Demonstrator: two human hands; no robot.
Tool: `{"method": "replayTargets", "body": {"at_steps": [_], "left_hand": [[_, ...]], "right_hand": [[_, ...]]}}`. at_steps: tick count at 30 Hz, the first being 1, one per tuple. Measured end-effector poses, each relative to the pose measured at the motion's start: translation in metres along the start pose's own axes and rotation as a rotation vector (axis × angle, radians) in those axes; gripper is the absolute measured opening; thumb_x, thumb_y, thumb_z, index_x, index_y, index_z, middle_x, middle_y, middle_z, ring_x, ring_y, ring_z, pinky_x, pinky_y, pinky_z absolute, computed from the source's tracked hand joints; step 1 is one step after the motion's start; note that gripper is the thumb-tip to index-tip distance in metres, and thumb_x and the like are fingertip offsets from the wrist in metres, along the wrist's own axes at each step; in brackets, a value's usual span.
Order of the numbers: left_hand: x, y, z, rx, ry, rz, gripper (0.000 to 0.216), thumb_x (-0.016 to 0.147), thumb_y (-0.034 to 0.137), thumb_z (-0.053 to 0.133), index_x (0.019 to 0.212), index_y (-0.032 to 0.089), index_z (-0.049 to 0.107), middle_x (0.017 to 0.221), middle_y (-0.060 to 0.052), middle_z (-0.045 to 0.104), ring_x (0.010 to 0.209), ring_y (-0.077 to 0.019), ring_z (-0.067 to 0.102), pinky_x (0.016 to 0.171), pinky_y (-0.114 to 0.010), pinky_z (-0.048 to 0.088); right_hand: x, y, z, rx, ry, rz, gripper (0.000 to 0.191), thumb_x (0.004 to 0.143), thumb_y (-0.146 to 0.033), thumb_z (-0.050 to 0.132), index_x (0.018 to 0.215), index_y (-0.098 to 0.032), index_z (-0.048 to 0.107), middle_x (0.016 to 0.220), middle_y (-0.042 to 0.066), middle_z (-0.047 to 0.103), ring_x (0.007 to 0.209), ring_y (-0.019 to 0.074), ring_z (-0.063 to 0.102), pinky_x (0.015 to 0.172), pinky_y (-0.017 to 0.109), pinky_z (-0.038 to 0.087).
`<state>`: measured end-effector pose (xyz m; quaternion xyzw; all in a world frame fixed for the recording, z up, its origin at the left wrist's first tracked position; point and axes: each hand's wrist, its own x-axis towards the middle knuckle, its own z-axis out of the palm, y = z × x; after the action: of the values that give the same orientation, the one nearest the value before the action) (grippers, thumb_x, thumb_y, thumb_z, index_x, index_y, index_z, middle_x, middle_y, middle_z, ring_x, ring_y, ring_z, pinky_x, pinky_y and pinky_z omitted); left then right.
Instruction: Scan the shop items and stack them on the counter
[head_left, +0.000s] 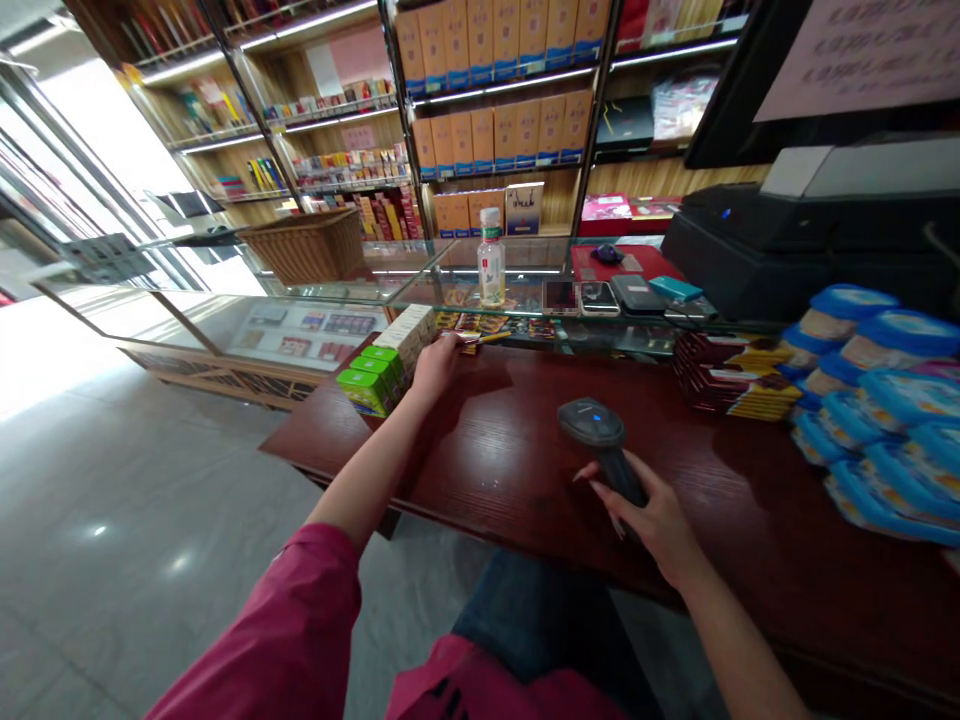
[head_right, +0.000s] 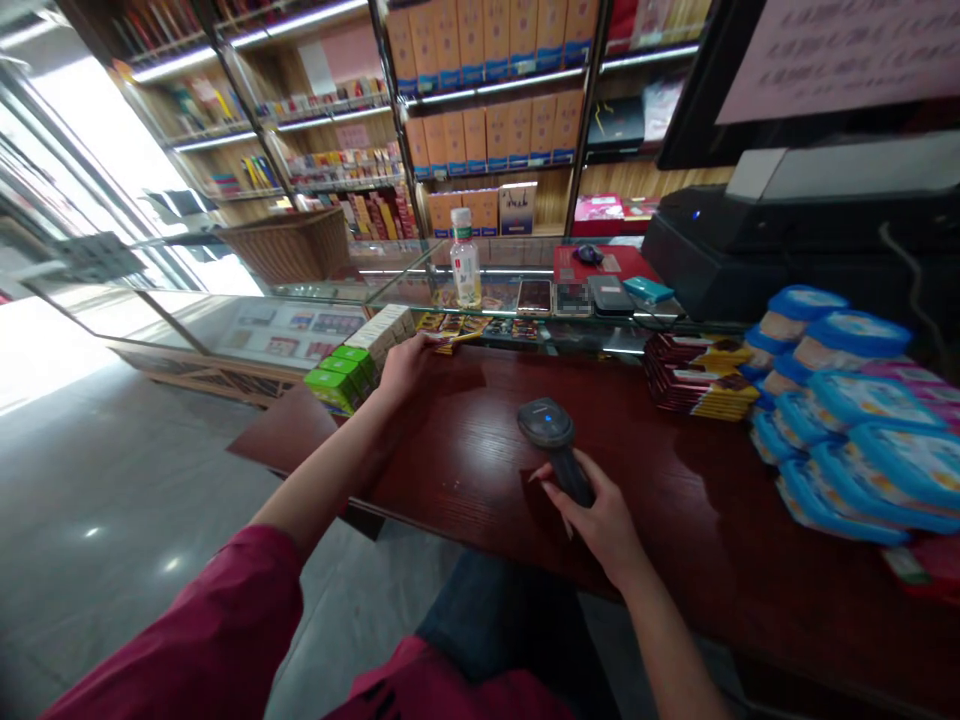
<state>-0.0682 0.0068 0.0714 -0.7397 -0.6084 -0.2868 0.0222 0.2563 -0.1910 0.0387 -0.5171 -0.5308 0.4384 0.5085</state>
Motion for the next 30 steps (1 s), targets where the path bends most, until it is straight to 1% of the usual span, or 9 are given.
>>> {"method": "replayTargets", "body": {"at_steps": [3,8,10,13,16,19,21,25,30], "left_hand": [[0.01,-0.016,0.0,0.179,-0.029,-0.079,0.03,0.104,0.019,0.044,0.122,0.018,0.068,0.114,-0.013,0.077,0.109,-0.0251,0.073,0.097,-0.033,0.053],[0.021,-0.027,0.008,0.353,-0.097,-0.098,0.032,0.101,0.008,0.041,0.122,0.01,0.065,0.11,-0.02,0.075,0.106,-0.0275,0.074,0.093,-0.037,0.057],[0.026,-0.029,0.012,0.361,-0.103,-0.092,0.033,0.1,0.005,0.041,0.121,0.008,0.066,0.113,-0.022,0.074,0.109,-0.0274,0.073,0.095,-0.037,0.057],[0.031,-0.031,0.02,0.376,-0.104,-0.086,0.036,0.098,0.0,0.038,0.119,0.001,0.067,0.119,-0.028,0.071,0.115,-0.0303,0.071,0.098,-0.04,0.056],[0.028,-0.029,0.032,0.379,-0.08,-0.047,0.044,0.096,-0.002,0.035,0.132,-0.004,0.06,0.138,-0.033,0.06,0.135,-0.0315,0.06,0.11,-0.042,0.049],[0.018,-0.025,0.05,0.312,-0.049,0.091,0.049,0.098,0.002,0.037,0.145,-0.001,0.052,0.15,-0.029,0.053,0.145,-0.028,0.05,0.12,-0.04,0.04],[0.011,-0.023,0.062,0.243,-0.028,0.123,0.052,0.097,0.003,0.038,0.147,0.002,0.051,0.151,-0.026,0.053,0.146,-0.026,0.049,0.121,-0.04,0.039],[0.008,-0.026,0.076,0.166,-0.005,0.02,0.057,0.095,0.007,0.041,0.152,0.0,0.044,0.158,-0.026,0.045,0.152,-0.026,0.041,0.123,-0.042,0.036],[0.01,-0.028,0.072,0.179,-0.036,-0.005,0.061,0.094,0.009,0.043,0.154,-0.002,0.04,0.161,-0.026,0.04,0.153,-0.0285,0.038,0.125,-0.044,0.032]], "right_hand": [[-0.001,-0.003,-0.001,0.031,-0.033,0.03,0.037,0.078,-0.049,0.08,0.098,-0.019,0.072,0.077,0.005,0.072,0.042,0.0105,0.044,0.042,0.027,0.038],[-0.002,-0.007,0.0,0.036,0.001,0.068,0.037,0.075,-0.051,0.081,0.093,-0.02,0.073,0.067,0.002,0.066,0.043,0.0116,0.043,0.042,0.027,0.038],[-0.003,-0.006,0.0,0.032,0.008,0.089,0.037,0.074,-0.051,0.082,0.093,-0.02,0.074,0.057,-0.001,0.058,0.043,0.0123,0.042,0.042,0.026,0.037],[-0.002,-0.004,-0.002,0.04,0.026,0.127,0.039,0.071,-0.052,0.084,0.095,-0.021,0.076,0.056,-0.001,0.055,0.045,0.014,0.044,0.043,0.027,0.037],[0.0,-0.001,-0.005,0.025,0.001,0.148,0.04,0.071,-0.055,0.083,0.094,-0.023,0.077,0.056,-0.001,0.052,0.045,0.0155,0.044,0.044,0.03,0.037],[0.0,-0.001,-0.006,0.009,-0.004,0.169,0.041,0.07,-0.056,0.084,0.095,-0.024,0.078,0.055,-0.001,0.05,0.045,0.0163,0.044,0.045,0.031,0.036],[-0.001,-0.003,-0.005,0.001,0.019,0.173,0.041,0.07,-0.055,0.084,0.096,-0.024,0.078,0.056,0.0,0.052,0.046,0.017,0.044,0.046,0.031,0.036],[-0.001,-0.006,-0.006,-0.011,0.013,0.172,0.037,0.074,-0.053,0.082,0.096,-0.023,0.077,0.056,0.0,0.053,0.048,0.0169,0.046,0.047,0.03,0.039],[0.004,0.001,-0.008,0.046,-0.013,0.175,0.038,0.075,-0.049,0.084,0.098,-0.021,0.077,0.053,-0.002,0.052,0.046,0.0136,0.047,0.045,0.026,0.039]]}}
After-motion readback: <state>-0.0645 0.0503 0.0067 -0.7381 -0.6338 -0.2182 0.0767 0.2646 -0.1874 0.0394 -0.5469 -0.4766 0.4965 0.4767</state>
